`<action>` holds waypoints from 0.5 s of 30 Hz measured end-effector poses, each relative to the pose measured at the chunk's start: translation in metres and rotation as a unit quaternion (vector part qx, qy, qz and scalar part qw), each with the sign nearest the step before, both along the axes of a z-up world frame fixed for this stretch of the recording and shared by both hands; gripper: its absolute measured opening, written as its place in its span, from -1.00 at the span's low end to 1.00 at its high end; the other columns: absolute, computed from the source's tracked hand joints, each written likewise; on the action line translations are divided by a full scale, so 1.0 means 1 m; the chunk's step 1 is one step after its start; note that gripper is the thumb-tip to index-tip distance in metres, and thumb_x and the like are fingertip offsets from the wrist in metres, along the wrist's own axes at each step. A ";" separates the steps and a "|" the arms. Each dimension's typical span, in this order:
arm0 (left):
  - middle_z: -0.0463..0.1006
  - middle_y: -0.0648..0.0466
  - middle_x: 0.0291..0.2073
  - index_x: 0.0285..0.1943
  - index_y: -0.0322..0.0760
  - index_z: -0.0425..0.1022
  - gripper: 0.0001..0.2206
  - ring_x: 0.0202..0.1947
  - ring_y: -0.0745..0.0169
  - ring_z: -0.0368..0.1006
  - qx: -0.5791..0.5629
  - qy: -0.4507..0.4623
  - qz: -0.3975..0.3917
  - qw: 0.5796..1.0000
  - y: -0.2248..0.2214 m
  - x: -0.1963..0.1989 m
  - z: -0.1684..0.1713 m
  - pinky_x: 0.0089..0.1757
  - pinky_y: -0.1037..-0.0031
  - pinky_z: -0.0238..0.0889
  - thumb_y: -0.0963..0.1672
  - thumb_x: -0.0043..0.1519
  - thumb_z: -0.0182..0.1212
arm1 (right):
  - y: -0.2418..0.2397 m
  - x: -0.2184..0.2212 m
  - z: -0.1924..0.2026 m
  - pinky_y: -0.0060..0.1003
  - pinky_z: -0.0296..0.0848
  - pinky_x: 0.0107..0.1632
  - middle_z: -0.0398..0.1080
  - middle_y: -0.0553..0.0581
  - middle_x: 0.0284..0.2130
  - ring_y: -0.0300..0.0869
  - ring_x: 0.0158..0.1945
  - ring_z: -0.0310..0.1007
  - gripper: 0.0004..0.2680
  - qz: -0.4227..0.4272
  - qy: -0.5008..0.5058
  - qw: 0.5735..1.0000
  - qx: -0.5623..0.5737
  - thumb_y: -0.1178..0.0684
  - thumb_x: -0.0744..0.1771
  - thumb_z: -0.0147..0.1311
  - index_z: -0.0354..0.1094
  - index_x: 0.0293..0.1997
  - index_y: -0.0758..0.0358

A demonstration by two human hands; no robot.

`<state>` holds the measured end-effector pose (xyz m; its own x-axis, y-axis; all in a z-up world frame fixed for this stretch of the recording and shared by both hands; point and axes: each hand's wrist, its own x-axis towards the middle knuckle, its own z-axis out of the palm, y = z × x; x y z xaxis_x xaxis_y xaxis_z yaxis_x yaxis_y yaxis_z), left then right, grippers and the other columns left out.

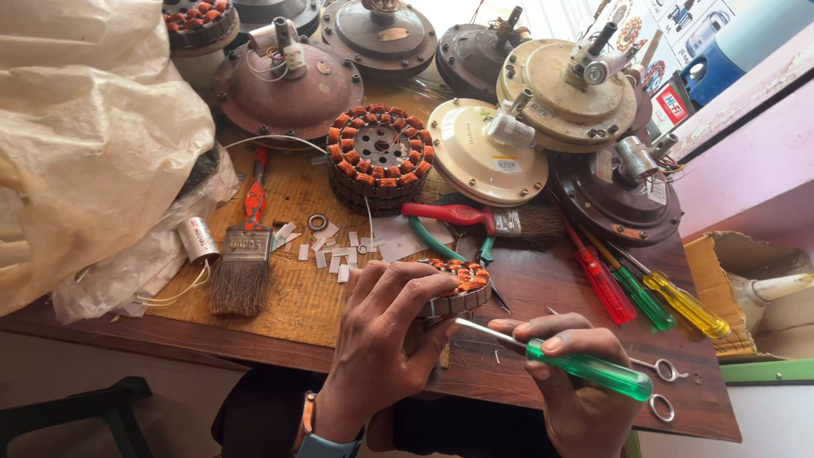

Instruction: The person inserts small white insulating paper pieces into the slots of a motor stator, using a green screwdriver to press them in and scissors to trim excess material. The person repeats this process for several slots on the stator.

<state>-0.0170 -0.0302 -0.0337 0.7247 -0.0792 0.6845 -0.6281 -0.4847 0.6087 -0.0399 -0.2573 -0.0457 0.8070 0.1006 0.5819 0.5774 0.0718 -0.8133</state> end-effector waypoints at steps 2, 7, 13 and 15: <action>0.54 0.14 0.00 0.13 -0.12 0.47 -0.57 0.05 0.08 0.42 -0.005 0.000 -0.001 1.000 -0.001 0.001 -0.001 0.05 0.20 0.20 -0.13 0.06 0.46 | 0.003 0.000 0.005 0.07 0.65 0.13 0.48 0.33 -0.11 0.19 0.06 0.62 -0.85 -0.007 0.011 1.000 -0.017 0.23 0.36 0.18 0.29 -0.03 0.30; 0.53 0.14 0.00 0.15 -0.11 0.47 -0.57 0.05 0.09 0.42 -0.005 -0.001 -0.009 1.000 0.001 0.000 -0.001 0.05 0.20 0.20 -0.11 0.09 0.46 | 0.016 0.001 0.013 -0.02 0.64 0.15 0.49 0.27 -0.08 0.12 0.08 0.62 -0.85 -0.020 -0.018 0.997 -0.068 0.22 0.37 0.19 0.30 -0.02 0.28; 0.53 0.14 0.00 0.15 -0.12 0.48 -0.57 0.04 0.10 0.42 -0.006 -0.005 -0.011 1.000 0.002 -0.001 0.004 0.03 0.21 0.20 -0.11 0.08 0.46 | 0.027 0.006 0.024 -0.09 0.62 0.19 0.52 0.27 -0.06 0.06 0.11 0.61 -0.86 -0.008 -0.036 0.992 -0.121 0.15 0.39 0.15 0.30 0.01 0.28; 0.53 0.13 -0.01 0.12 -0.12 0.49 -0.58 0.03 0.09 0.42 -0.003 -0.007 0.009 1.000 -0.001 -0.003 0.004 0.02 0.21 0.19 -0.10 0.07 0.46 | 0.028 0.010 0.026 -0.09 0.60 0.22 0.55 0.30 -0.03 0.05 0.13 0.60 -0.85 0.018 -0.014 0.993 -0.119 0.11 0.40 0.13 0.31 0.03 0.29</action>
<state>-0.0195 -0.0314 -0.0295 0.7165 -0.0623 0.6948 -0.6274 -0.4927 0.6030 -0.0300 -0.2297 -0.0194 0.7841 0.2665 0.5606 0.6009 -0.0998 -0.7931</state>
